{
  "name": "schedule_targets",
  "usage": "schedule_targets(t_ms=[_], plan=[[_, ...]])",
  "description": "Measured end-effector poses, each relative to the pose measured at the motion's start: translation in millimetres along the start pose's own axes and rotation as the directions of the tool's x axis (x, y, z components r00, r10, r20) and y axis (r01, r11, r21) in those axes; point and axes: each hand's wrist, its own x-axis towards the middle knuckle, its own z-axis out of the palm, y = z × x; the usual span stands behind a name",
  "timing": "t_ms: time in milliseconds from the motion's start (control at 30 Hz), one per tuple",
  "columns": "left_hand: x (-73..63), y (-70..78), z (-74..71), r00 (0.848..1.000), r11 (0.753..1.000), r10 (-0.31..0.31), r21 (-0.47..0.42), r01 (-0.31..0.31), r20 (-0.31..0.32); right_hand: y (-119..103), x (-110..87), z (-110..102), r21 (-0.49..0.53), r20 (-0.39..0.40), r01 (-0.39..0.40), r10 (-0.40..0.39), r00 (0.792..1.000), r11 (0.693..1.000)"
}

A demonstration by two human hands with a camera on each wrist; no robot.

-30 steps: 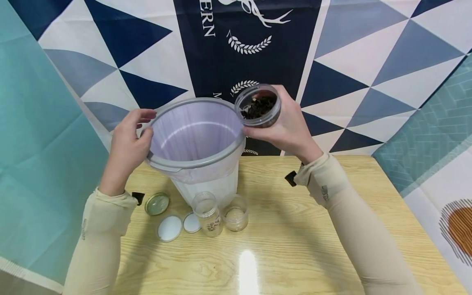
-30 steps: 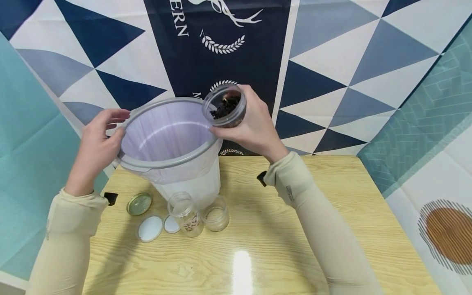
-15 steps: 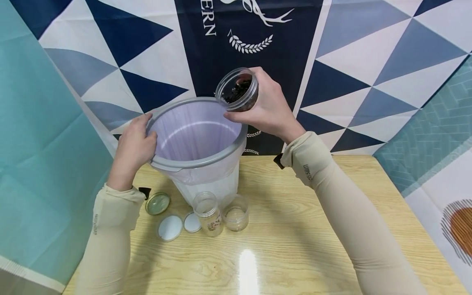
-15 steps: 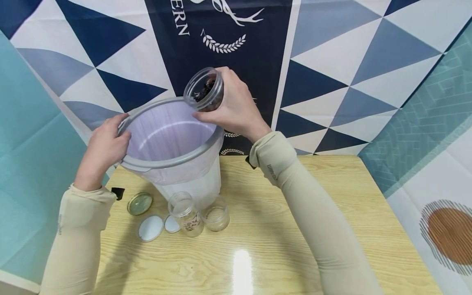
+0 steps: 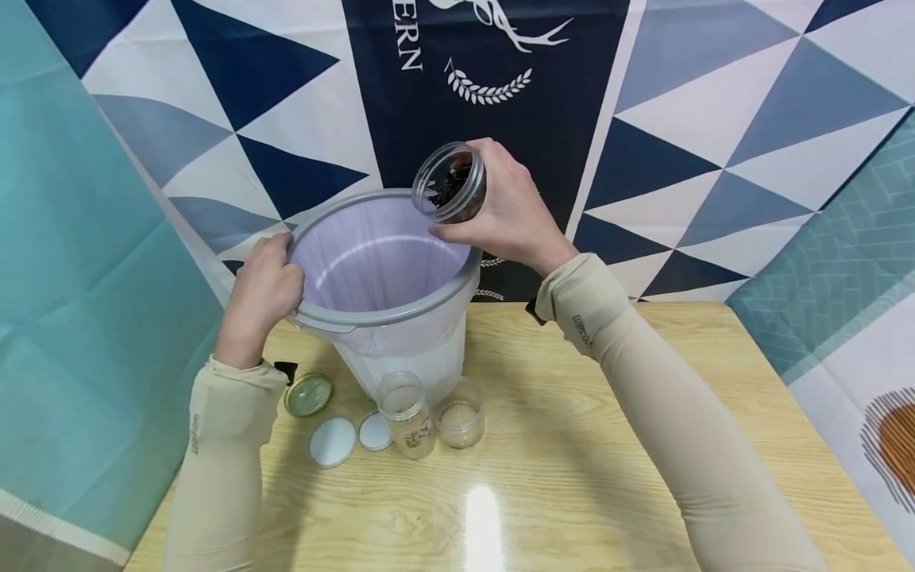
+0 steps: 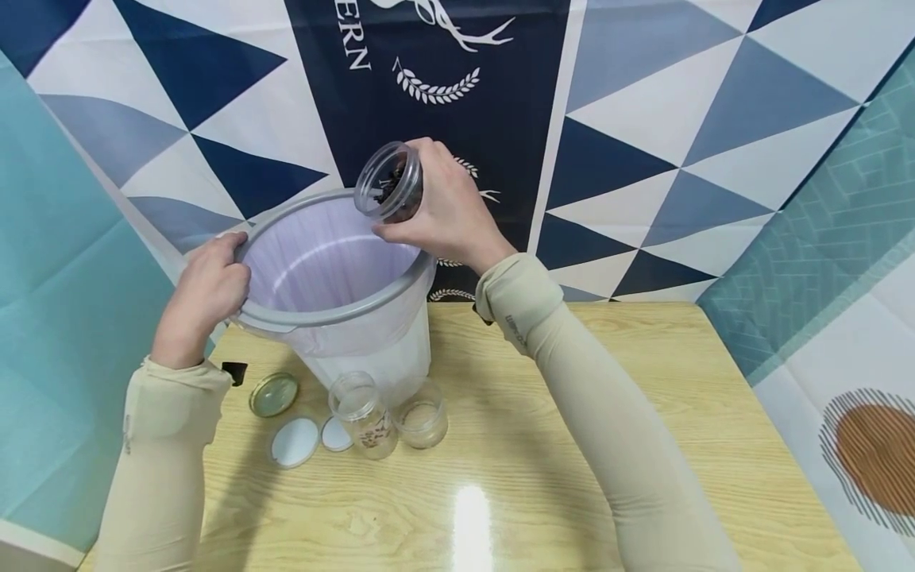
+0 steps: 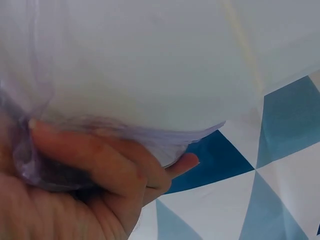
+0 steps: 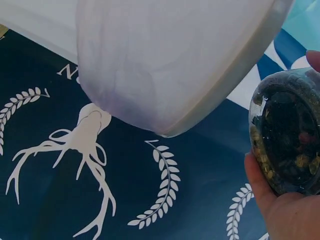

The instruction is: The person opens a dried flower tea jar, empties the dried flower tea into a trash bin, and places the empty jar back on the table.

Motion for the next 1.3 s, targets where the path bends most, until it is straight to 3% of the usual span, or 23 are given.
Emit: schedule_targets(t_ms=[267, 500, 733, 1033, 1300], plan=[[2.3, 0.3, 0.5, 0.999, 0.999, -0.038, -0.025, 0.039, 0.035, 3, 12.5, 1, -0.109, 0.038, -0.003, 0.007, 0.999, 0.994], [1.9, -2.0, 0.6, 0.998, 0.999, -0.044, -0.023, 0.045, 0.039, -3, 26.1, 5, -0.226, 0.058, 0.079, -0.068, 0.996, 0.971], [1.7, -2.8, 1.8, 0.999, 0.999, -0.042, -0.020, 0.042, 0.030, -8, 33.9, 9, -0.306, 0.079, 0.108, -0.088, 0.993, 0.946], [1.8, -1.4, 1.2, 1.000, 1.000, -0.023, -0.020, 0.023, 0.011, -7, 36.6, 10, -0.436, 0.065, 0.180, -0.169, 0.983, 0.882], [0.9, -0.8, 0.6, 1.000, 1.000, -0.008, -0.010, 0.008, 0.002, -8, 38.1, 9, -0.485, 0.067, 0.216, -0.210, 0.975, 0.848]])
